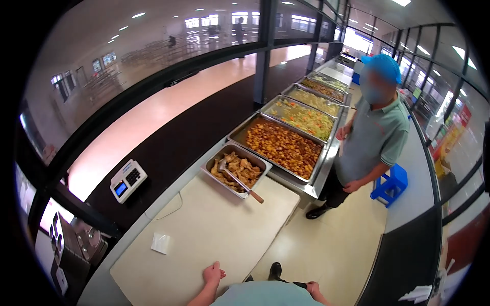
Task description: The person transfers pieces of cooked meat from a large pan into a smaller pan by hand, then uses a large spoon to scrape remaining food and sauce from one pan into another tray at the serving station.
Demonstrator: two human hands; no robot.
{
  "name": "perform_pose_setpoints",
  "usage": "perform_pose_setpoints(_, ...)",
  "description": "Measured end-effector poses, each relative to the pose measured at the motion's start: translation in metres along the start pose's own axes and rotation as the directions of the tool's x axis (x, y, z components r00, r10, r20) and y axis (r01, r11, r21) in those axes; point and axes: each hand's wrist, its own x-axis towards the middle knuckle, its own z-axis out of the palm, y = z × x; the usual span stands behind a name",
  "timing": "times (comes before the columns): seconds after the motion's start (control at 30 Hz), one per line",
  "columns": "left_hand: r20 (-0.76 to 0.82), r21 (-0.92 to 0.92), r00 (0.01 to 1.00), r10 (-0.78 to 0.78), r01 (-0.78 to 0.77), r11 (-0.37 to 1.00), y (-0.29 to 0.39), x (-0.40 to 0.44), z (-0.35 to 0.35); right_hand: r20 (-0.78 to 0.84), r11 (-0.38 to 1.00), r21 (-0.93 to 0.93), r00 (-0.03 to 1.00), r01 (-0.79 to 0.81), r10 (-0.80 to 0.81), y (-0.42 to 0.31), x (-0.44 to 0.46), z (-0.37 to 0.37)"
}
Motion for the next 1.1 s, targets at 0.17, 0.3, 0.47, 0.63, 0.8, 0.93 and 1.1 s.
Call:
perform_pose_setpoints(0.17, -0.026, -0.065, 0.999, -0.026, 0.024, 0.998, -0.001, -0.002, 0.001, 0.307, 0.992, -0.058, 0.948, 0.11, -0.087, 0.046, 0.021, -0.006)
perform_pose_setpoints(0.3, -0.028, -0.082, 1.0, -0.008, 0.005, 0.997, -0.003, -0.001, 0.001, 0.403, 0.976, -0.115, 0.907, 0.183, -0.123, 0.047, 0.031, -0.015)
perform_pose_setpoints(0.47, -0.009, -0.081, 1.0, 0.016, -0.017, 0.997, -0.009, 0.0, 0.0, 0.285, 0.933, -0.308, 0.954, 0.187, -0.096, 0.021, 0.049, -0.009)
perform_pose_setpoints(0.63, -0.014, -0.124, 1.0, -0.023, 0.021, 0.992, -0.009, 0.002, 0.0, 0.275, 0.896, -0.392, 0.956, 0.21, -0.104, -0.007, 0.059, -0.003)
perform_pose_setpoints(0.8, -0.022, -0.085, 1.0, 0.007, -0.008, 0.996, -0.013, 0.006, 0.001, 0.279, 0.865, -0.437, 0.952, 0.245, -0.129, -0.023, 0.067, 0.0)
perform_pose_setpoints(0.93, -0.037, -0.062, 0.999, -0.003, 0.0, 0.998, -0.015, 0.005, 0.001, 0.28, 0.842, -0.469, 0.949, 0.268, -0.146, -0.024, 0.073, 0.001)
perform_pose_setpoints(1.1, -0.051, -0.042, 0.999, 0.011, -0.013, 0.999, -0.018, 0.01, 0.006, 0.252, 0.825, -0.498, 0.955, 0.265, -0.155, -0.002, 0.079, -0.003)
